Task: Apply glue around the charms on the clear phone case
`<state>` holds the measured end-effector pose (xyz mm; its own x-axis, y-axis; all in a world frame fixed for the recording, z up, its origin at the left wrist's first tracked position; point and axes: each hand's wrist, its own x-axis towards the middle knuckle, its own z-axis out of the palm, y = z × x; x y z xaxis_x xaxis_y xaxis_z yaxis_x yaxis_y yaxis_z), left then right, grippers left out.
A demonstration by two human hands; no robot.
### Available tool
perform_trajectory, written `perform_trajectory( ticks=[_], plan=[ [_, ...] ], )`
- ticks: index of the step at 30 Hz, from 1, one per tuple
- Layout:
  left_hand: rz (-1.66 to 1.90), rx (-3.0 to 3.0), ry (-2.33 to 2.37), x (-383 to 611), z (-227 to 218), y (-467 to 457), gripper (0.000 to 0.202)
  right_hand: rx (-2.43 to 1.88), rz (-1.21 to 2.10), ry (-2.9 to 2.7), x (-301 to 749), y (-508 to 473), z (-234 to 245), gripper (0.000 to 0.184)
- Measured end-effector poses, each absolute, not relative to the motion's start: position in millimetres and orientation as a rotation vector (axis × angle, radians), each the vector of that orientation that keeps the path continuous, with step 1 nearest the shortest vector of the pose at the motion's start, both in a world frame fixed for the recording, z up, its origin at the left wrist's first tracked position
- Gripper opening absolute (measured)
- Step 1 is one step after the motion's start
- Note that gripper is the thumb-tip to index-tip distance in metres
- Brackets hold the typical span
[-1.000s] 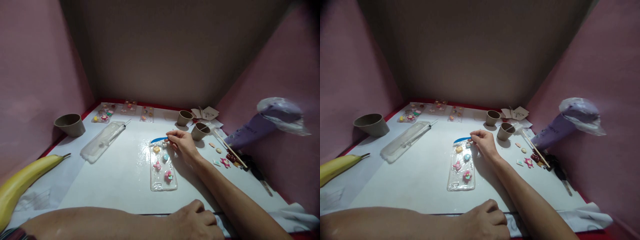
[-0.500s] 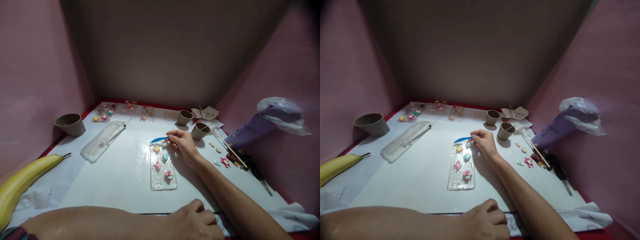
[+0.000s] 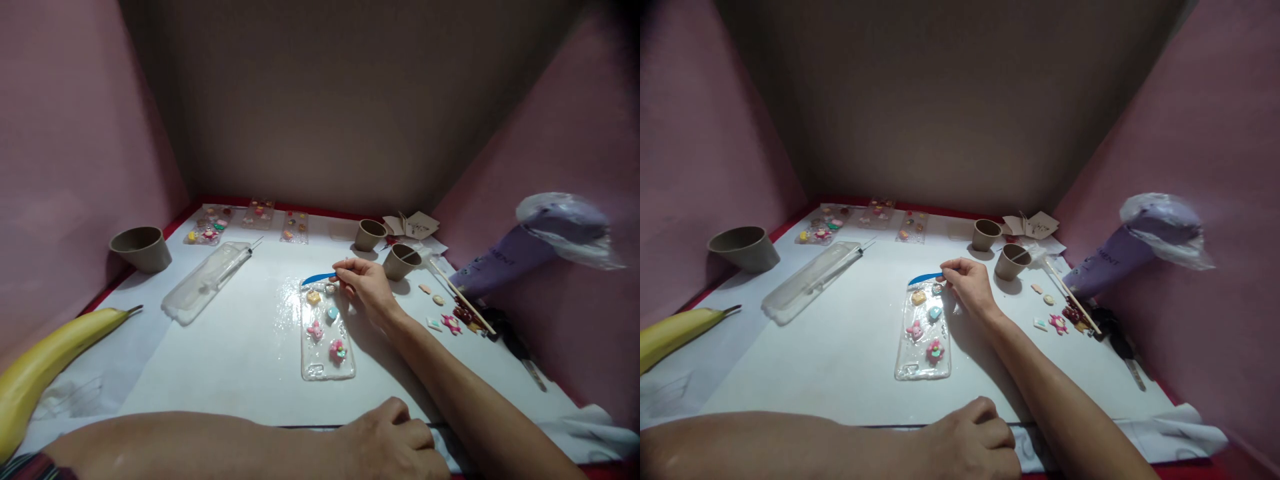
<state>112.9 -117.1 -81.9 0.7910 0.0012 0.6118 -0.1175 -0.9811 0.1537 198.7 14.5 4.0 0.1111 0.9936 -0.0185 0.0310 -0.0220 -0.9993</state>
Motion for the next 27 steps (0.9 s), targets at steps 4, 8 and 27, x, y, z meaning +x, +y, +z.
perform_trajectory(
  ticks=[4, 8, 27],
  plan=[
    [0.986, 2.779, -0.100, 113.7, -83.5, -117.5, 0.021, -1.306, 1.065, -1.197, 198.4, 13.9, 4.0, 0.020],
    [1.000, 2.770, -0.090, 114.3, -84.4, -117.7, 0.021, -1.290, 0.997, -1.230, 198.7, 14.6, 2.4, 0.018],
    [1.005, 2.780, -0.077, 114.2, -85.6, -118.4, 0.017, -1.216, 0.957, -1.246, 196.7, 11.2, 3.2, 0.016]
  ],
)
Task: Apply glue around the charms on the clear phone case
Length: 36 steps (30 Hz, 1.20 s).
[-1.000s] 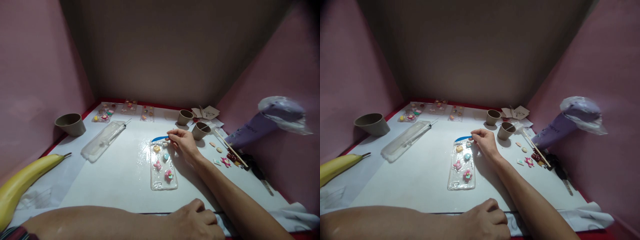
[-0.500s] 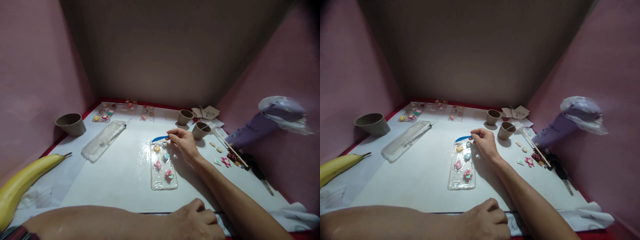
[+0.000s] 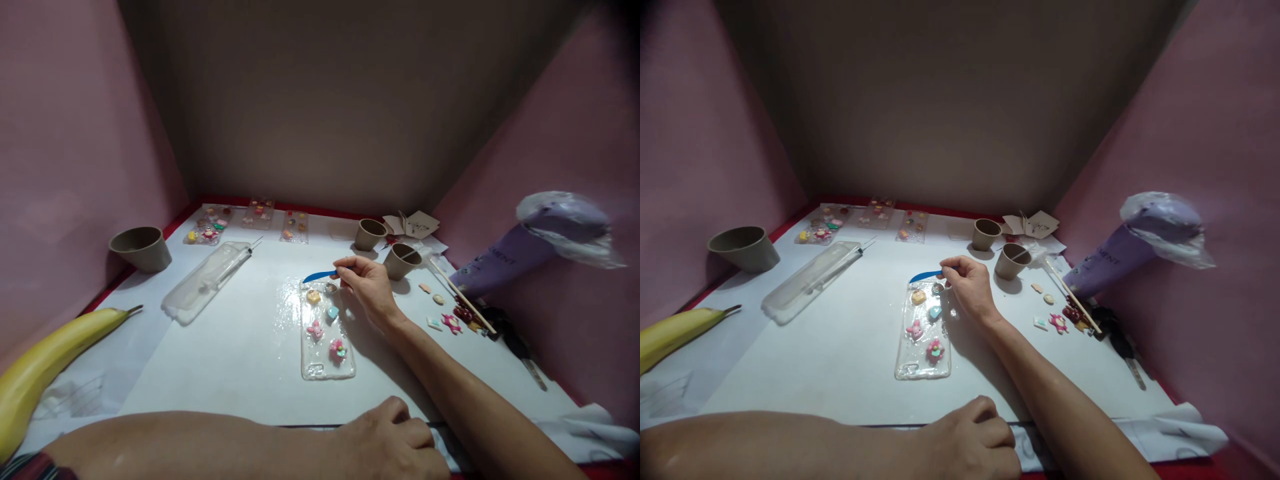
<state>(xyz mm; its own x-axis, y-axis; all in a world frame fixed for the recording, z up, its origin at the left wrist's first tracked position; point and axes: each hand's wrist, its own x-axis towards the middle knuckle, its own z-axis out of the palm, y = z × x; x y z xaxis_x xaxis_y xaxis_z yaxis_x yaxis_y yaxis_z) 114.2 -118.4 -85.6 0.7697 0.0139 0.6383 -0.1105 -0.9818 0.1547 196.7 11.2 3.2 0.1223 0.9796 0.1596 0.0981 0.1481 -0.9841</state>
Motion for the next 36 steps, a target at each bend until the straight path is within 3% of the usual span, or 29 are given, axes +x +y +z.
perform_trajectory(
  ticks=[36],
  plan=[
    [1.002, 2.783, -0.069, 115.7, -89.7, -119.2, 0.016, -1.177, 0.943, -1.239, 194.8, 10.3, -0.8, 0.013]
  ],
)
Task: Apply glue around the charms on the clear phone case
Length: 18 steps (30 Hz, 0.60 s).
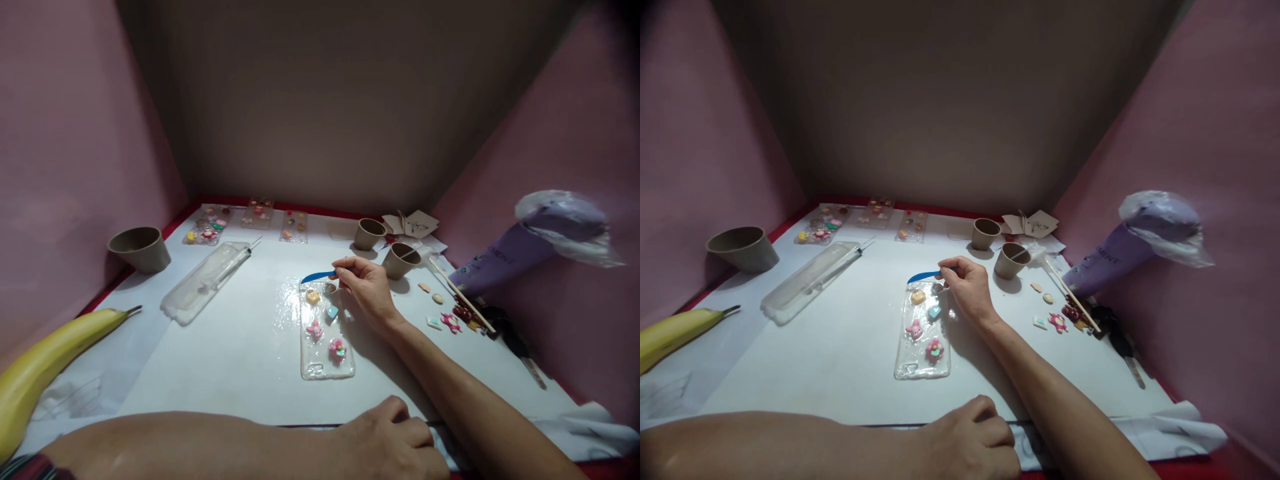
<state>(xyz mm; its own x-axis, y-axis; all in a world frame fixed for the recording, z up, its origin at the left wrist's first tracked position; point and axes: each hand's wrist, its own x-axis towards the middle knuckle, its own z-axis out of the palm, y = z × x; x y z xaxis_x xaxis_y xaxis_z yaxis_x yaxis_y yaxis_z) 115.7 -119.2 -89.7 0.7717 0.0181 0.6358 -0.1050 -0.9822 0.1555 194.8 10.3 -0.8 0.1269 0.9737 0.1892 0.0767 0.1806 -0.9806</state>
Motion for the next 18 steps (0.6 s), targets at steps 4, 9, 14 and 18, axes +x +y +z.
perform_trajectory(
  ticks=[4, 9, 14, 18],
  plan=[
    [1.015, 2.780, -0.070, 116.3, -90.7, -118.9, 0.016, -1.167, 0.978, -1.231, 192.1, 9.0, -1.6, 0.014],
    [1.007, 2.800, -0.074, 116.5, -91.0, -118.5, 0.018, -1.179, 0.955, -1.239, 193.0, 8.9, -1.6, 0.014],
    [0.939, 2.844, -0.063, 115.5, -87.0, -118.4, 0.015, -1.186, 0.904, -1.241, 195.7, 9.9, -0.3, 0.015],
    [0.888, 2.874, -0.066, 114.8, -84.6, -118.5, 0.018, -1.186, 0.885, -1.243, 196.7, 10.2, -1.7, 0.016]
  ],
)
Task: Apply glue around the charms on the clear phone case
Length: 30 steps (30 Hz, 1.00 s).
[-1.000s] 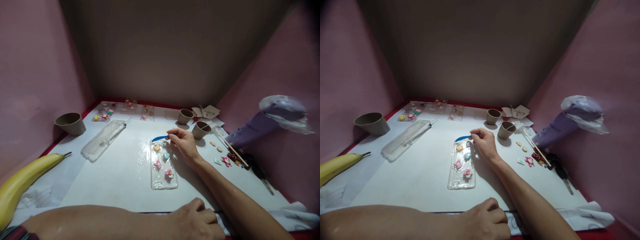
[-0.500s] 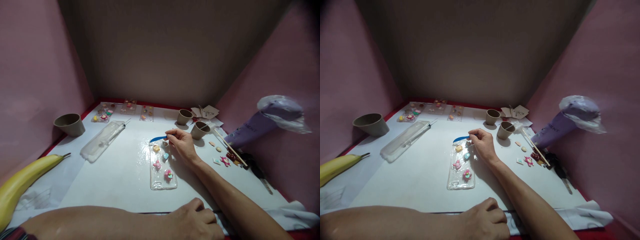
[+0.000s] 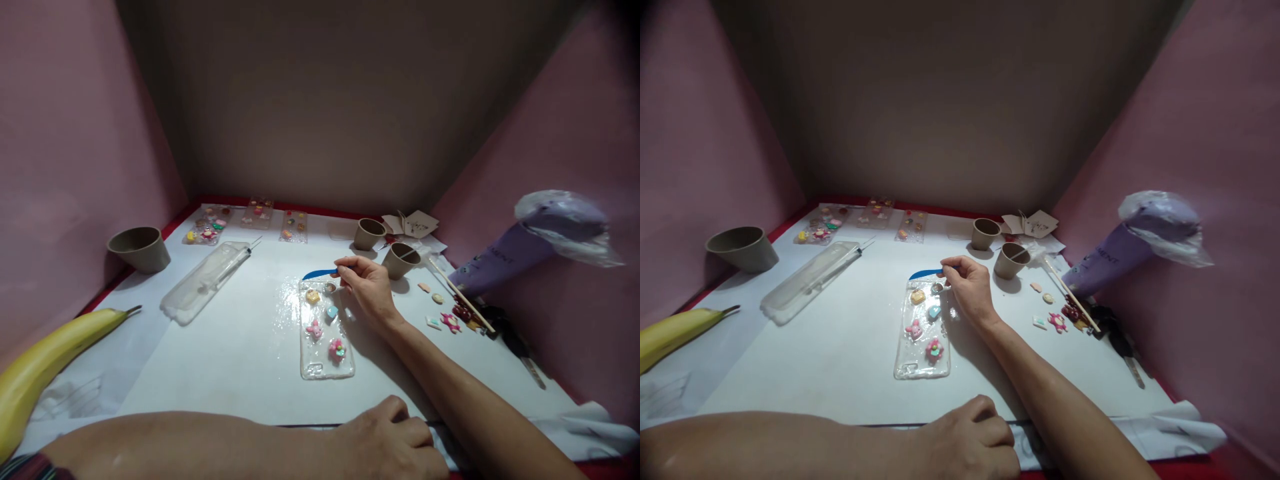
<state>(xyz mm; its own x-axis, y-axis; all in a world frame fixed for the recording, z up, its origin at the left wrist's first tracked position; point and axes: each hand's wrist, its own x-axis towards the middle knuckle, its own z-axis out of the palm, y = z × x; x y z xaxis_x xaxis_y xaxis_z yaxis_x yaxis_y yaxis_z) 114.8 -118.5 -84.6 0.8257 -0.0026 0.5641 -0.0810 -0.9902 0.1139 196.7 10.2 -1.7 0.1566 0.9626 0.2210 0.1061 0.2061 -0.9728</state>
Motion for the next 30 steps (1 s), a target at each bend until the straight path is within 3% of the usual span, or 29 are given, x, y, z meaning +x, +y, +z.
perform_trajectory(
  ticks=[30],
  plan=[
    [0.976, 2.797, -0.094, 114, -87, -118, 0.016, -1.159, 0.737, -1.171, 207, 13, -3, 0.018]
  ],
)
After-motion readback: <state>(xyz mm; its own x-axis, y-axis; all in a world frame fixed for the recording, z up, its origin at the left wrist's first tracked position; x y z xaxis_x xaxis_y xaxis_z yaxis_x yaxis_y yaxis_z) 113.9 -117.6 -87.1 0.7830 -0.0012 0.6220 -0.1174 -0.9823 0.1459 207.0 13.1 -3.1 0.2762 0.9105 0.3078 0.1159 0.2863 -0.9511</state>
